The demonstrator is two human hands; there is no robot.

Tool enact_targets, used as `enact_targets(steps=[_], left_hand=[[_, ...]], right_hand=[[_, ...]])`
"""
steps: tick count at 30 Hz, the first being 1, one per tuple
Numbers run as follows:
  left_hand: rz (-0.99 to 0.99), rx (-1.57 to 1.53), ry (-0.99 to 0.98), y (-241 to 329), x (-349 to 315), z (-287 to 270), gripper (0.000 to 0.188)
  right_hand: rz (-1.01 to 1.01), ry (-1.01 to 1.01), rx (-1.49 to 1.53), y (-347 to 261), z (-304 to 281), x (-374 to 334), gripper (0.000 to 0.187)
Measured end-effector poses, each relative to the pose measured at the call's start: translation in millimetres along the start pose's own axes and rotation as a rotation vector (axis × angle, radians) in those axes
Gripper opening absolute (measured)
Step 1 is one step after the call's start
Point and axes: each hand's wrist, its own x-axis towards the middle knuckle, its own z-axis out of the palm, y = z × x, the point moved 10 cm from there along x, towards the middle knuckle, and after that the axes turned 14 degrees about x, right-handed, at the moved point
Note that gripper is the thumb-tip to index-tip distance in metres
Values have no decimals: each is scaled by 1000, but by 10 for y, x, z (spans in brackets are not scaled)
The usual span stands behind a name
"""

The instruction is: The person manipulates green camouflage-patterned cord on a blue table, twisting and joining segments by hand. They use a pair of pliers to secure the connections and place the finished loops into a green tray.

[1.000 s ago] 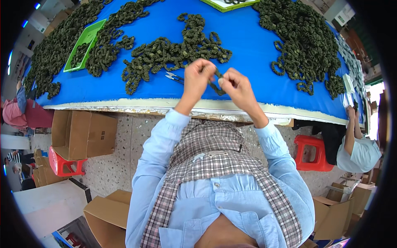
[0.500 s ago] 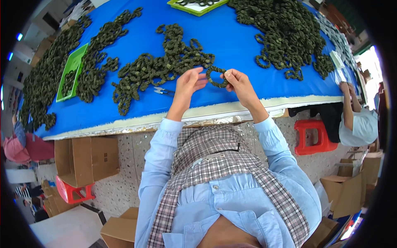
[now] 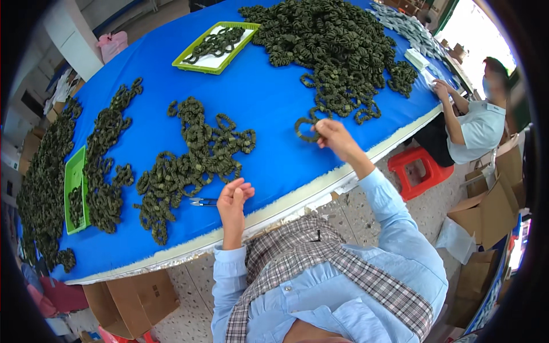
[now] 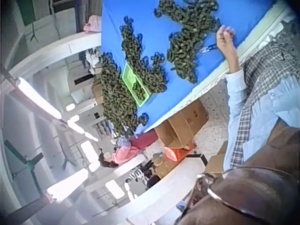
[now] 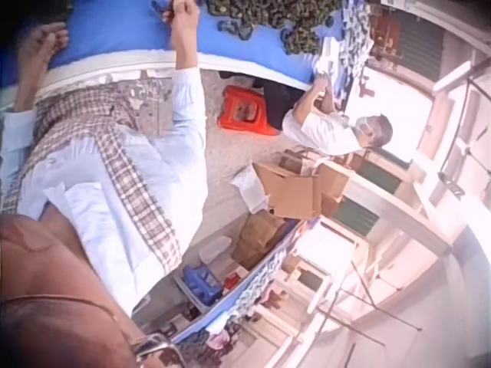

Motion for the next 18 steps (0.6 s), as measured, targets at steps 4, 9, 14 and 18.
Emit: enact_targets(steps=[4, 9, 14, 18], left_hand=[[15, 101, 6, 68, -28, 24, 33], [-5, 135, 22, 75, -26, 26, 28], [-16, 139, 11, 48, -24, 50, 23], [-47, 181, -2, 22, -36, 70, 23]], right_hand=[[-318, 98, 450, -696, -481, 378, 29], [-161, 68, 254, -602, -175, 587, 45], [21, -250, -203, -256, 872, 699, 34], [-90, -541, -345, -87, 1917, 1009, 27]])
